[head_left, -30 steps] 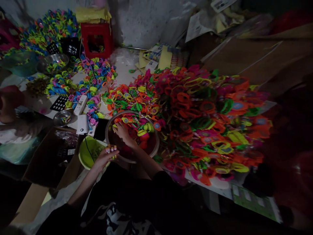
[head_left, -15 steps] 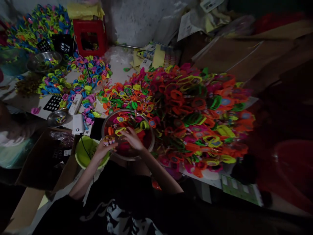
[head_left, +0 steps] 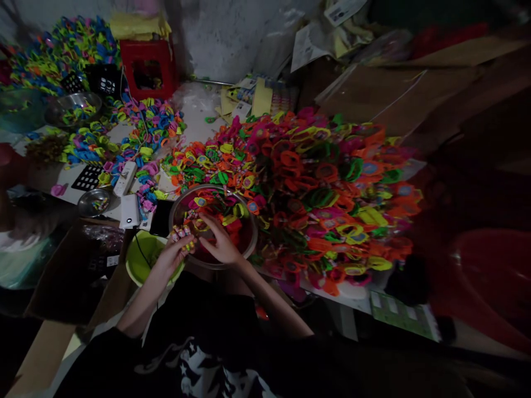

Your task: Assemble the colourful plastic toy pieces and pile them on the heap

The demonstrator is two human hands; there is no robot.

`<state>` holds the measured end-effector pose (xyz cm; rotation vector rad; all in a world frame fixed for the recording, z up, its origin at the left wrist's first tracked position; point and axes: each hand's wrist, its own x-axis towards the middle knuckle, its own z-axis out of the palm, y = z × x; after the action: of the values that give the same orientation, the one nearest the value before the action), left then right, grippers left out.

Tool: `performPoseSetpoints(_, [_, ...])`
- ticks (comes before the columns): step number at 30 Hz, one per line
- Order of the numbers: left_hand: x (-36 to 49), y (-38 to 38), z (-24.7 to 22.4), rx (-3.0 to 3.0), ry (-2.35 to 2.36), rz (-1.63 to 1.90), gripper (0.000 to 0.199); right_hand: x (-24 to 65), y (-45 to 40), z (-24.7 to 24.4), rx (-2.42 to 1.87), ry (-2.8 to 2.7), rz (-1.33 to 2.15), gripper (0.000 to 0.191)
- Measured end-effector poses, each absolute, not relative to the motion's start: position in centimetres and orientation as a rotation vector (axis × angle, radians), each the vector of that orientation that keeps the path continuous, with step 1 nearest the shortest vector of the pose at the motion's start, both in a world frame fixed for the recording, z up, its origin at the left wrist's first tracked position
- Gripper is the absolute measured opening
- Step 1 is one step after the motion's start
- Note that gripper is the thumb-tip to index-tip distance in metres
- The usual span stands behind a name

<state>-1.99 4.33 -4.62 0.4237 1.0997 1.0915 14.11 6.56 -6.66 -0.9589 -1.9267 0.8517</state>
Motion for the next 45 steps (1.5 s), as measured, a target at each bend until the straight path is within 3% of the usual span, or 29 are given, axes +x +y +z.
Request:
performPoseSetpoints(3, [-1.6,3.8,-3.9,0.452,1.069,1.032,0.031,14.8,6.6,-6.1,-0.999,-2.013,0.752,0.054])
performPoseSetpoints(11, [-0.8,3.7,-2.2,1.143,1.254,1.005,0.035,16.9,6.3,-3.6,-1.026,-2.002,0.693,0.028])
performPoseSetpoints(37, [-0.8,2.3,0.1,2.175,1.516,0.618,0.031,17.6,4.4,1.1,-1.287,-2.539,0.136,0.038])
performPoseSetpoints(45, [-0.6,1.9,1.0,2.316,1.628,0.451,0.031,17.4,4.3,0.9,-1.292,-2.484,0.087,0.036])
